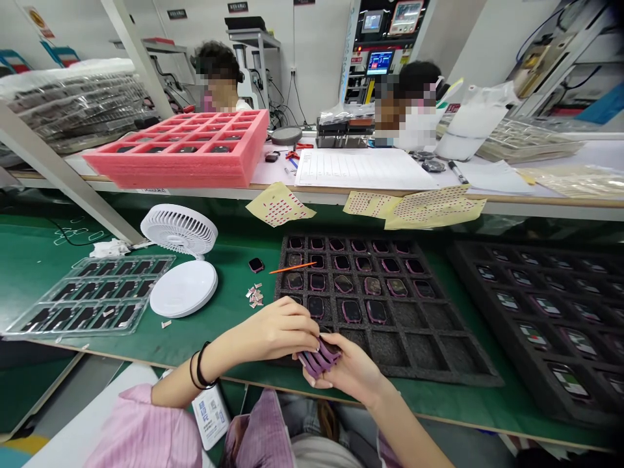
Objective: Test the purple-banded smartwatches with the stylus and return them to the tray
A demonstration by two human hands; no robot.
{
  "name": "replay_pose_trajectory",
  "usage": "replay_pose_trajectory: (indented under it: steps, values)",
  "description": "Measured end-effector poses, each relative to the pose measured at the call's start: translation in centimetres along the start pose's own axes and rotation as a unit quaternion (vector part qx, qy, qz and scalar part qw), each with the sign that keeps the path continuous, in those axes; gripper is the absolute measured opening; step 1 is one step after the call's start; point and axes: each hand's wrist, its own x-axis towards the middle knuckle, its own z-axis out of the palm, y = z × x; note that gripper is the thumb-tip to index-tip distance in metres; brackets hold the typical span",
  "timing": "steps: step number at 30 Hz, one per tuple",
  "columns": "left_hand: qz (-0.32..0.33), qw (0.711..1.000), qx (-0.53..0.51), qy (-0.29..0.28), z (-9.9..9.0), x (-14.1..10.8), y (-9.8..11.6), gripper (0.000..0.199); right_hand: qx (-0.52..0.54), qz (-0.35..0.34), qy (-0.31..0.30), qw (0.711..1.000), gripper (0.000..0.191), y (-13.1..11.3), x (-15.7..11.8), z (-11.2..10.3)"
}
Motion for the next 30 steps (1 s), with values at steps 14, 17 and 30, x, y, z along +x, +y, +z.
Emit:
replay_pose_trajectory:
  steps: [14, 17, 30]
  values:
    - [-0.156, 0.959, -0.237, 0.008, 1.3, 1.2, -1.5, 0.035, -0.106, -0.092, 0.116, 0.983, 0.052, 0.6, -0.5, -0.6]
    - [-0.174, 0.956, -0.235, 0.0, 1.4, 2.2, -0.7, 0.055, -0.287, -0.197, 0.214, 0.913, 0.063, -0.7, -1.0, -0.7]
    - [-0.233, 0.959, 0.014, 0.159, 9.4, 4.6, 0.0, 0.051, -0.51, -0.313, 0.323, 0.733, 0.079, -0.9, -0.8, -1.1]
